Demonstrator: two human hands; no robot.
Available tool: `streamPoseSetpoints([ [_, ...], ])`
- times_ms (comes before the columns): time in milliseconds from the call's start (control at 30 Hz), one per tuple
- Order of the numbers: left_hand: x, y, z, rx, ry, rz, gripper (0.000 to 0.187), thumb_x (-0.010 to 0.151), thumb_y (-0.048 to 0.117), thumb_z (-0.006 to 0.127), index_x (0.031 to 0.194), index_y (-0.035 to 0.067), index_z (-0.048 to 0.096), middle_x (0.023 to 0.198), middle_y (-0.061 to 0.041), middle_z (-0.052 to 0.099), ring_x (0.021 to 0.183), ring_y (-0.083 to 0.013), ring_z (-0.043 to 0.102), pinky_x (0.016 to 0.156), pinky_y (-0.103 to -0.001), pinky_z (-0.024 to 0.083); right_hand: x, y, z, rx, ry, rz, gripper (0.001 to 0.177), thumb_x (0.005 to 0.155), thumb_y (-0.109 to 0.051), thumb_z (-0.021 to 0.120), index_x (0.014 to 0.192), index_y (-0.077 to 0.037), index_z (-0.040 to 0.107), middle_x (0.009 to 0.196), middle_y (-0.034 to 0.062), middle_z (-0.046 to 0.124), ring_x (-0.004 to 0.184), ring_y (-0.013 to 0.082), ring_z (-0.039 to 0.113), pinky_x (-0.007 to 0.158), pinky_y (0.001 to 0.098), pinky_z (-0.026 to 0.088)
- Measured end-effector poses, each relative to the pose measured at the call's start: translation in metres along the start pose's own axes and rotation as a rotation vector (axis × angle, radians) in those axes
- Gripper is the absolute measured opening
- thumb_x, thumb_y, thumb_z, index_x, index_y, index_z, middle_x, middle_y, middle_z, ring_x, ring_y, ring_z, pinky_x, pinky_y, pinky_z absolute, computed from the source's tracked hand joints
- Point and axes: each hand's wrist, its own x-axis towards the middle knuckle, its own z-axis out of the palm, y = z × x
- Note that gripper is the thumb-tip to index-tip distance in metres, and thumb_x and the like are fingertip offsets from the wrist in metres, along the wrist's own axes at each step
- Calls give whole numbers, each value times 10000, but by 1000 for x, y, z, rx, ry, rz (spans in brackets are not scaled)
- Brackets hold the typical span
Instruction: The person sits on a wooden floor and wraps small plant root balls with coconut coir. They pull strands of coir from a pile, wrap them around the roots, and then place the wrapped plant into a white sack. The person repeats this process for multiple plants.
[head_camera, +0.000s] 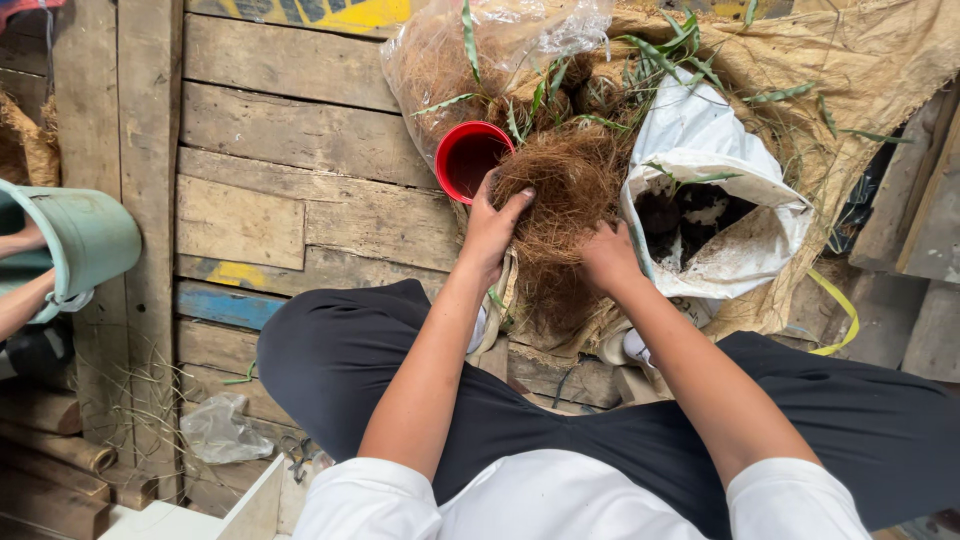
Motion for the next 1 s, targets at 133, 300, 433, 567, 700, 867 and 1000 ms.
streamPoseSetpoints([
  [133,6,-6,-3,-15,63,-19,674,887,161,737,1472,18,435,1374,-144,610,1234,-228,601,1051,-359,479,-12,10,1,421,186,37,590,922,-324,701,1453,-119,548,1381,159,614,1350,326,517,1122,529,398],
  [300,12,-13,-6,36,69,44,662,911,170,725,1484,1,440,1396,-156,612,1253,-233,595,1071,-357,459,-20,23,15,659,537,4,662,847,-298,782,1412,-35,559,1415,272,567,1315,419,513,1090,491,408],
  [433,14,-15,-5,97,72,43,675,909,181,724,1492,4,431,1417,-151,598,1281,-236,579,1088,-366,436,-33,27,12,882,378,151,672,876,-359,749,1449,-67,555,1311,251,659,1214,415,639,1052,459,498],
  [567,17,-14,-3,202,100,-30,728,905,230,705,1529,31,387,1496,-167,528,1354,-270,527,1126,-395,394,-45,26,0,980,353,225,673,915,-403,734,1458,-57,541,1293,292,645,1192,424,646,1027,464,502],
  [700,22,-16,-1,258,144,-78,853,916,277,709,1594,60,238,1626,-181,336,1477,-303,385,1187,-423,325,-55,27,-6,1156,462,255,628,913,-379,727,1411,-31,567,1342,266,639,1271,372,605,1067,441,451],
  [867,29,-26,-3,297,156,-43,855,914,287,705,1600,55,252,1653,-193,294,1505,-317,336,1194,-431,307,-58,26,6,1302,453,332,603,929,-390,674,1413,-48,563,1326,230,664,1240,338,636,1060,418,463],
  [1000,33,-29,-4,287,170,-15,820,916,288,695,1588,40,297,1643,-205,332,1501,-323,359,1193,-430,318,-48,26,29,1338,597,318,662,974,-417,659,1488,-55,451,1451,241,554,1334,365,533,1085,435,404],
])
